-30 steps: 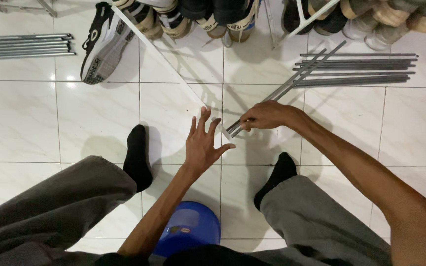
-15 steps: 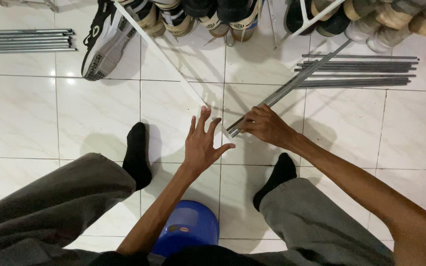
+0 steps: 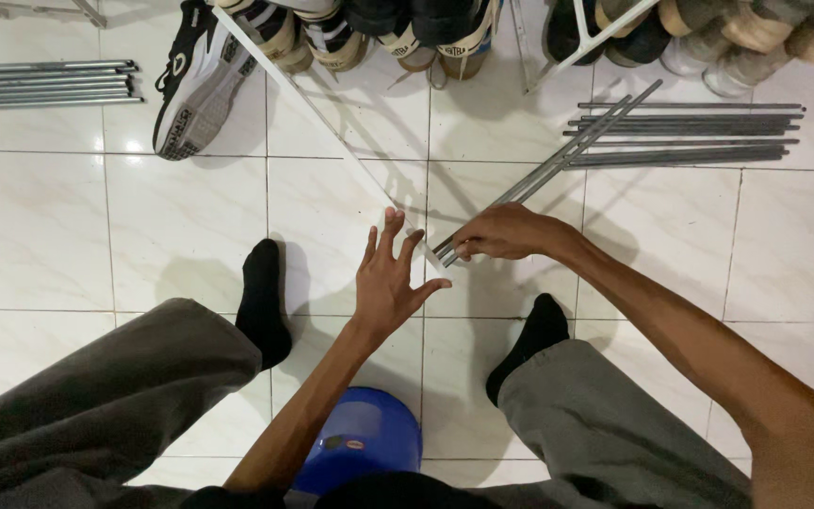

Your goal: The person assembles a white plastic shoe rack by inserting metal rods into the frame slots. They handle multiple rods and plastic panels, aligning and securing them to build the structure.

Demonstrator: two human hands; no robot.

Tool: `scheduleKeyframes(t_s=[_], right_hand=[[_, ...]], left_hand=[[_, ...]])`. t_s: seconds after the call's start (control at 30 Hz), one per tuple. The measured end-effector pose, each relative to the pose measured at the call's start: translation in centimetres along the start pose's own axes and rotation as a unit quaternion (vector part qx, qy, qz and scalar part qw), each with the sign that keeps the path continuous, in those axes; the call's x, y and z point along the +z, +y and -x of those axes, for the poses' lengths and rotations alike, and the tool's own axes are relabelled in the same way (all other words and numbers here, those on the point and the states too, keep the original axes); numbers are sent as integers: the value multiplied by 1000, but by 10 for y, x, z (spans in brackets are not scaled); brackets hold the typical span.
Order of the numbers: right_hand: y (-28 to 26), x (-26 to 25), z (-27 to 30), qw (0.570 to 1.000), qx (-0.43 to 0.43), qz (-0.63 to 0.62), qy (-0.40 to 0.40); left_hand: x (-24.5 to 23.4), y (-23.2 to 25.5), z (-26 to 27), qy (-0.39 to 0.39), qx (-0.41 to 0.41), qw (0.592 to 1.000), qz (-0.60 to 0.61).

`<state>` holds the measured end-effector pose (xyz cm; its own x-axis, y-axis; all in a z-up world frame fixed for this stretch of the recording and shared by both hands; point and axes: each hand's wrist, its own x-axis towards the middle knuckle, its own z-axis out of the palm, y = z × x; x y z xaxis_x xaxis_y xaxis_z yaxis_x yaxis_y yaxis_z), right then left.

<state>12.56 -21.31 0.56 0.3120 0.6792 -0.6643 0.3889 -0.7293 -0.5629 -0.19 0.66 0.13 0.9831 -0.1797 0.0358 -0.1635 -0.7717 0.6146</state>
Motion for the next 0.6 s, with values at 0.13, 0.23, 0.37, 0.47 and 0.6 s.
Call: scheduleKeyframes(t_s=[0.13, 0.23, 0.37, 0.47, 0.6], right_hand=[[-7, -7, -4, 998, 18, -40, -48], [-8, -7, -3, 999, 24, -6, -28], [-3, 4, 10, 992, -63, -1, 105], [8, 17, 16, 959, -168, 33, 226], [16, 43, 12, 901, -226, 111, 352]], left_hand=[[-4, -1, 2, -20, -8, 1000, -2], [-4, -1, 2, -1, -1, 1000, -4], [-1, 0, -2, 24, 18, 999, -15], [-1, 0, -2, 15, 14, 1000, -10], [0, 3, -2, 12, 13, 1000, -16]])
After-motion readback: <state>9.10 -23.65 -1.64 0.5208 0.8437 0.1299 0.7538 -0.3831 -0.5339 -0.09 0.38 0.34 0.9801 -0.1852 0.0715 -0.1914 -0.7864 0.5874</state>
